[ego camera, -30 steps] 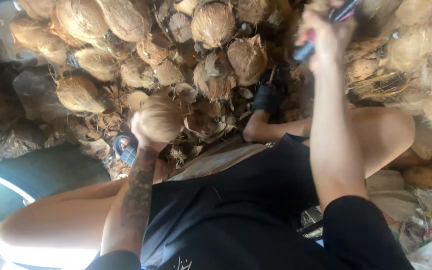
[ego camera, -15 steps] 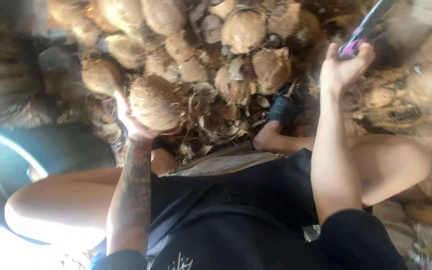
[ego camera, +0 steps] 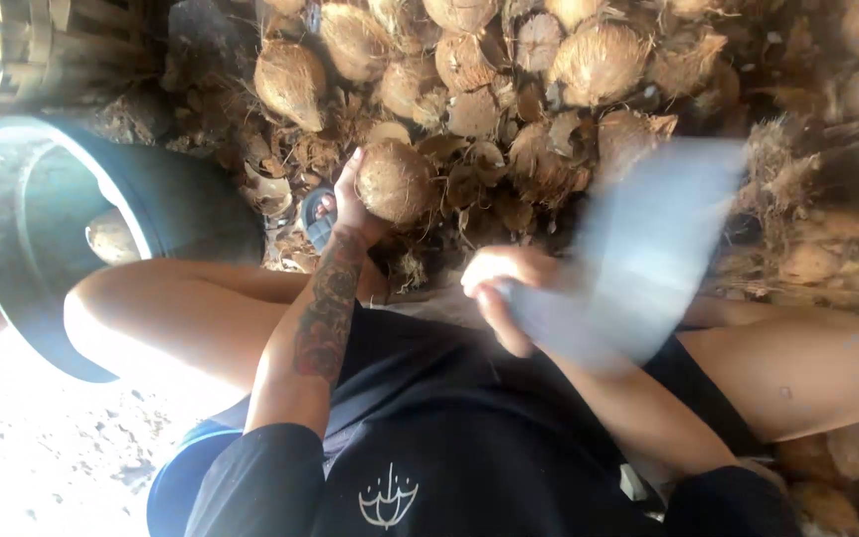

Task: The person sits cross-legged and uses a curved knife to peel the husk off coconuts. After removing the husk, the person pours the coconut water into a blue bucket and places the peeled coconut into a green bucket. The process is repeated for multiple coconuts.

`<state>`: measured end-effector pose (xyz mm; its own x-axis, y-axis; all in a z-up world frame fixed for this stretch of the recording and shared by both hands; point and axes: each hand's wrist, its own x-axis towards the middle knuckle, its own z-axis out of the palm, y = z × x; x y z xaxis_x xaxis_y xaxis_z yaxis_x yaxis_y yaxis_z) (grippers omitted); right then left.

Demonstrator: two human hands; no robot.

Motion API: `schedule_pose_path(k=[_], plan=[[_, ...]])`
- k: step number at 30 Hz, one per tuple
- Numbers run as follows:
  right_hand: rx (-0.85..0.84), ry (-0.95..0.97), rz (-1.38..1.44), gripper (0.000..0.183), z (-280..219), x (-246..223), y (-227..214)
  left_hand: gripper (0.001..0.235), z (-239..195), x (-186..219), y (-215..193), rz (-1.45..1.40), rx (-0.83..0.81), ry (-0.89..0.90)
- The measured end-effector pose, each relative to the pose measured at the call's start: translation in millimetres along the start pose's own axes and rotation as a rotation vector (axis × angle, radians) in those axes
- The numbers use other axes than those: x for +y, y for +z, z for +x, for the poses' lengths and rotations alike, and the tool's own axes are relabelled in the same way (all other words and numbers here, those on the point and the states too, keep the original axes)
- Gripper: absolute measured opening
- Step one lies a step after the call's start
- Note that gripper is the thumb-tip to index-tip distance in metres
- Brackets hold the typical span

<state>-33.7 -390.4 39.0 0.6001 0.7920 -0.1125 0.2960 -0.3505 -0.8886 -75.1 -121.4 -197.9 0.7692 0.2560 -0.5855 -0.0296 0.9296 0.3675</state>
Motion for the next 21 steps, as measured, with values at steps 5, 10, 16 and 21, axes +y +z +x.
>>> schedule_pose_path(k=[5,10,16,21], plan=[[-0.118,0.585,0.284,0.009,6.6,138.4,79.8,0.080,15.2,-4.6,-18.2,-0.004,-0.002,0.003],[-0.059,0.277,0.401,0.012,13.0,20.8,12.4,0.074,33.0,-18.2,-40.6,-0.004,0.007,-0.025],[0.182,-0.603,0.467,0.006,11.6,38.0,21.8,0.067,55.3,-37.9,-56.3,0.002,-0.003,-0.052],[-0.190,0.192,0.235,0.015,2.1,124.0,65.3,0.060,76.7,-37.7,-74.5,0.017,0.007,-0.069]])
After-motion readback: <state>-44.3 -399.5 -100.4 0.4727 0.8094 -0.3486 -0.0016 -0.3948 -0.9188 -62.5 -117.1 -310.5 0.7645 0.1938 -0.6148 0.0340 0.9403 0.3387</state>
